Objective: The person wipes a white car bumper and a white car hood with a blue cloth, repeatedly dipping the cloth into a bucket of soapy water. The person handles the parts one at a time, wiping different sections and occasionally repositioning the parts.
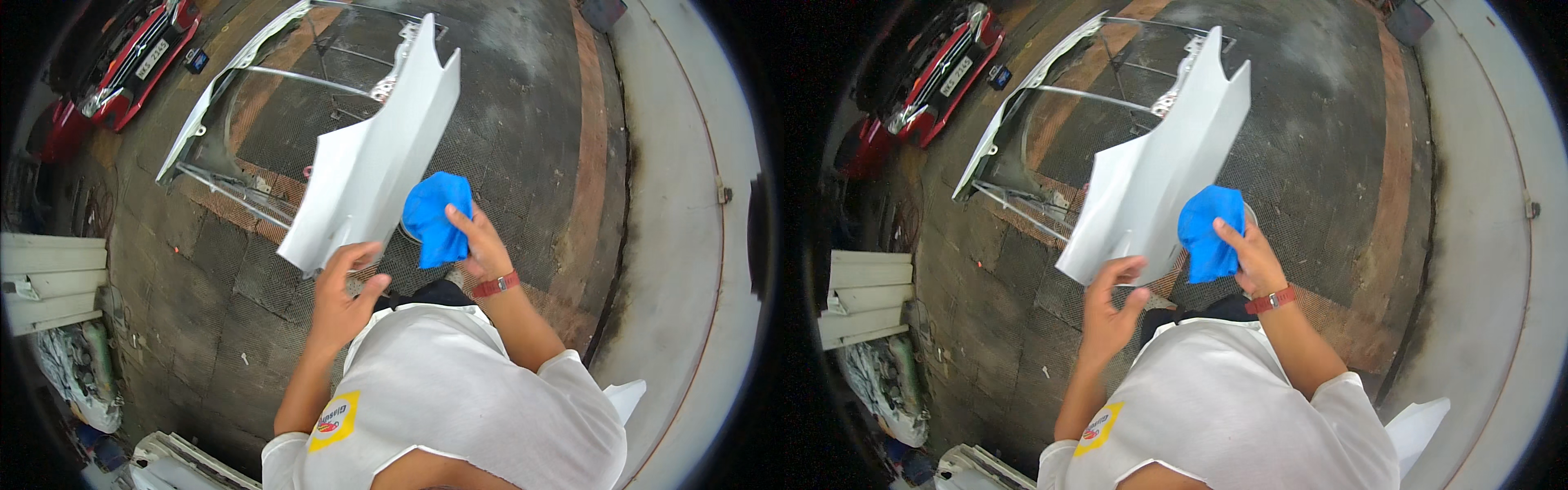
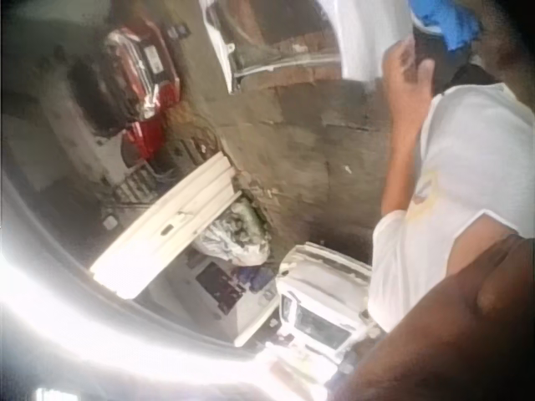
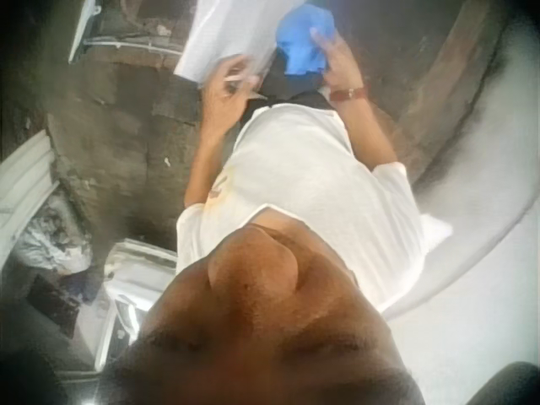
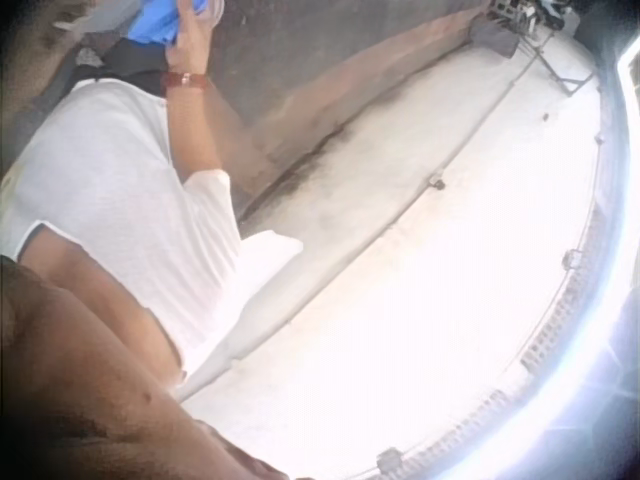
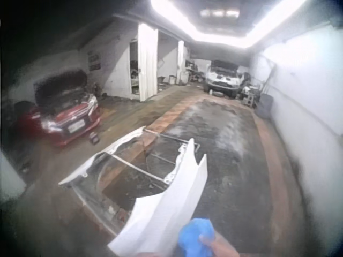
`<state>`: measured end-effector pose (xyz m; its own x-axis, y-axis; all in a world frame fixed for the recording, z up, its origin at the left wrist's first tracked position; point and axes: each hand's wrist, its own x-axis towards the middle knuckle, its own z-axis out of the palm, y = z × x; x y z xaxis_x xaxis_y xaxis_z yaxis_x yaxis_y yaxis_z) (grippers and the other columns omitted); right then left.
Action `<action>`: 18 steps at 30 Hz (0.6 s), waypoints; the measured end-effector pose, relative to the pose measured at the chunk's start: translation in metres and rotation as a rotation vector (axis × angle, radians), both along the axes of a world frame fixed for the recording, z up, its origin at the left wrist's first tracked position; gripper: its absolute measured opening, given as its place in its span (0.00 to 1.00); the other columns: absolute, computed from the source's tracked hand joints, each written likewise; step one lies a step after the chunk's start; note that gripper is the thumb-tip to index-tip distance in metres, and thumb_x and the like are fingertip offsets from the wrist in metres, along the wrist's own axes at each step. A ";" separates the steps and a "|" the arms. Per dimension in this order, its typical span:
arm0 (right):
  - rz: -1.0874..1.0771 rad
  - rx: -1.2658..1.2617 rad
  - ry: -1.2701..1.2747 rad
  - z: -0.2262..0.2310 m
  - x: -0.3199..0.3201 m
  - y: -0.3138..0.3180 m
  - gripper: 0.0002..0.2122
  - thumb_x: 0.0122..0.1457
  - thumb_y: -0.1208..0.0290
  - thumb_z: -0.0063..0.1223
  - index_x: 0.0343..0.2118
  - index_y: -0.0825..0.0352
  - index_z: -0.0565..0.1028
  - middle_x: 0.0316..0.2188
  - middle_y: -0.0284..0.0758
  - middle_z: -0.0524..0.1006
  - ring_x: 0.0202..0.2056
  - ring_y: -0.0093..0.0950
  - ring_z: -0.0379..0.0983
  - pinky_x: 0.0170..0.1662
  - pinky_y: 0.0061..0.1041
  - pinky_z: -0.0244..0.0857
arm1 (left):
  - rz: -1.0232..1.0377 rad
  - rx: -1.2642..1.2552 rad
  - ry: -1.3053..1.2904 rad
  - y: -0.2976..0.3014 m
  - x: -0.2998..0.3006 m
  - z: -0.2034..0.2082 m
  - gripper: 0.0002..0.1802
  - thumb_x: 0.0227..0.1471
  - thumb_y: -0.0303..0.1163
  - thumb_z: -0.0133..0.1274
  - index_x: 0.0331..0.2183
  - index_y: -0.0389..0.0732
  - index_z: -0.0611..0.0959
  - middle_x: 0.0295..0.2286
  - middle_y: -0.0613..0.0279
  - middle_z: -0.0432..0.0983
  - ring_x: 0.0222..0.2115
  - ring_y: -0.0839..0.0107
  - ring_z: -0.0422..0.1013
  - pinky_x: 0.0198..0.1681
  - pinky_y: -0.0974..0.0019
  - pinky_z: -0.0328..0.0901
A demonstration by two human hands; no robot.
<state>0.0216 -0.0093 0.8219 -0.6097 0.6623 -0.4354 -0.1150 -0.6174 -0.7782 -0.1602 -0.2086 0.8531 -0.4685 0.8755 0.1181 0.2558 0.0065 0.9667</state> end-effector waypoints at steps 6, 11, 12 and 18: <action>0.150 0.059 0.063 -0.040 0.121 0.037 0.21 0.74 0.61 0.57 0.64 0.67 0.72 0.55 0.35 0.79 0.55 0.26 0.77 0.56 0.34 0.77 | -0.152 -0.095 0.073 0.106 0.132 -0.070 0.32 0.61 0.33 0.66 0.63 0.36 0.74 0.46 0.54 0.81 0.49 0.67 0.78 0.52 0.59 0.74; 0.240 0.675 -0.169 -0.049 0.236 0.090 0.26 0.70 0.61 0.63 0.65 0.71 0.72 0.56 0.39 0.77 0.57 0.33 0.75 0.56 0.35 0.76 | -0.198 -0.240 -0.234 0.182 0.232 -0.120 0.17 0.66 0.27 0.60 0.54 0.33 0.81 0.43 0.62 0.82 0.42 0.77 0.77 0.46 0.68 0.73; 0.271 0.723 -0.224 -0.046 0.253 0.096 0.28 0.68 0.60 0.65 0.65 0.71 0.72 0.58 0.41 0.76 0.58 0.34 0.75 0.55 0.35 0.76 | -0.192 -0.260 -0.330 0.194 0.249 -0.123 0.15 0.67 0.27 0.59 0.53 0.33 0.82 0.42 0.64 0.82 0.41 0.78 0.77 0.46 0.69 0.73; 0.128 0.894 -0.534 -0.044 0.348 0.141 0.25 0.59 0.64 0.73 0.54 0.72 0.77 0.48 0.42 0.81 0.45 0.34 0.79 0.47 0.33 0.75 | -0.100 -0.234 -0.737 0.267 0.335 -0.113 0.14 0.73 0.36 0.53 0.50 0.38 0.85 0.38 0.70 0.81 0.37 0.82 0.73 0.42 0.72 0.69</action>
